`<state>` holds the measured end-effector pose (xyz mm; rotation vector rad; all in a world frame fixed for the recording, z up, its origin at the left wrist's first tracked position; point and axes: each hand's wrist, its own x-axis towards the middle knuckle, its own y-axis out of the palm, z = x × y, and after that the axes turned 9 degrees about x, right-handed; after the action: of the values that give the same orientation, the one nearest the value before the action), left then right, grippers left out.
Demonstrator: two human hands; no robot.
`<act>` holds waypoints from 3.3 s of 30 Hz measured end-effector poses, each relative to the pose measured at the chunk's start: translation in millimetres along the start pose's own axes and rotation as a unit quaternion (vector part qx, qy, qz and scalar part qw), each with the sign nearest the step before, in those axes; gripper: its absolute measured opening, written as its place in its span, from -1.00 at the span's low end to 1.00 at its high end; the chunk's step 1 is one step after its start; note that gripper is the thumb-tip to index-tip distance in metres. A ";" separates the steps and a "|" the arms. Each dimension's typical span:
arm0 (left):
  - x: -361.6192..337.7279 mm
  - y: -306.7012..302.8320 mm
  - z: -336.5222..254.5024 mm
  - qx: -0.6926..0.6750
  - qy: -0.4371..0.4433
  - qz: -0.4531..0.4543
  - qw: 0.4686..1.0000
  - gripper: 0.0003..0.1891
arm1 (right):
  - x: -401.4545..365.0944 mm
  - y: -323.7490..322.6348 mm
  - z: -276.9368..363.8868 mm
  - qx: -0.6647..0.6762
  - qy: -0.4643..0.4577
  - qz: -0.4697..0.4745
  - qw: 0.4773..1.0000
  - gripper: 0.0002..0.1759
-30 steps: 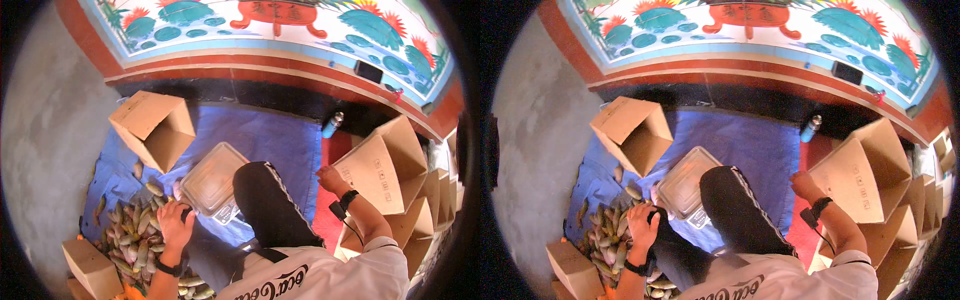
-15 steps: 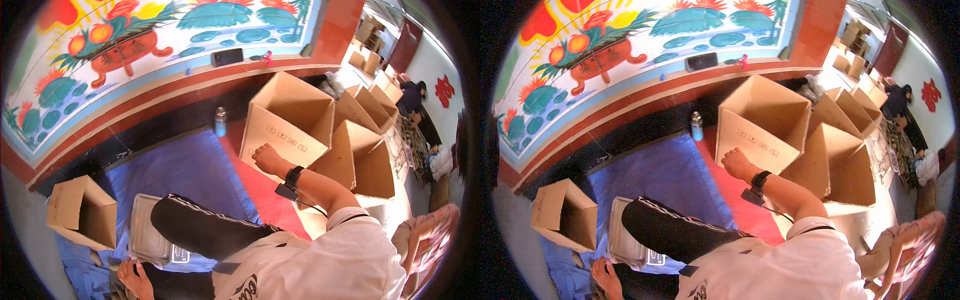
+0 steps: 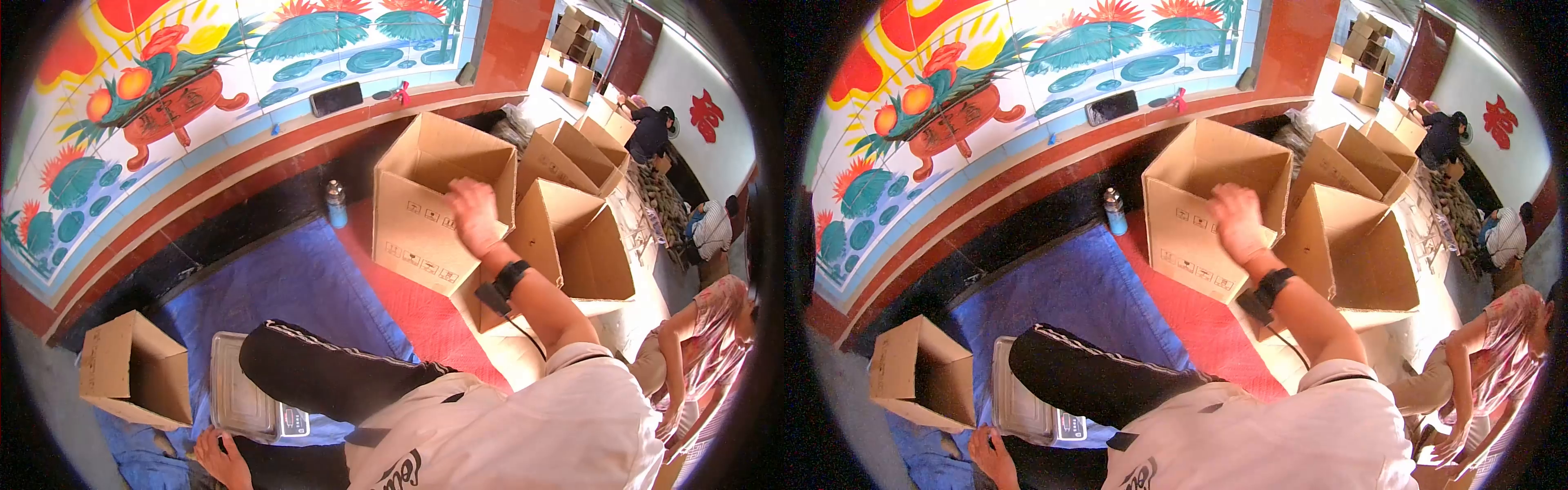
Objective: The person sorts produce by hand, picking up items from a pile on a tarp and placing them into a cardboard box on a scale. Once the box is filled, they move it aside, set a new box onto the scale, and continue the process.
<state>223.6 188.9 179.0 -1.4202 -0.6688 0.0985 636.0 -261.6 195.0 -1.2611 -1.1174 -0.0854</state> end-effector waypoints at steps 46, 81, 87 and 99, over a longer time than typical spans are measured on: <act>2.2 -4.4 -3.9 0.021 -0.038 0.029 0.999 -0.68 | 21.9 51.6 3.1 0.070 0.239 0.228 0.941 -0.77; 13.0 0.7 38.2 -0.035 -0.291 0.119 0.948 -0.62 | -87.9 -29.6 -399.8 -0.190 0.499 0.272 0.801 -0.64; -8.6 6.3 85.7 -0.036 -0.303 0.085 0.949 -0.63 | -111.8 -24.3 -407.7 -0.215 0.524 0.250 0.786 -0.48; -7.8 -13.9 60.7 -0.029 -0.316 0.108 0.942 -0.66 | -153.3 4.5 -451.4 -0.187 0.411 0.298 0.841 -0.76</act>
<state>183.5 236.0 189.1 -1.5186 -1.0406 0.7389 838.8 -688.9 135.5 -1.6362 0.0691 -0.3503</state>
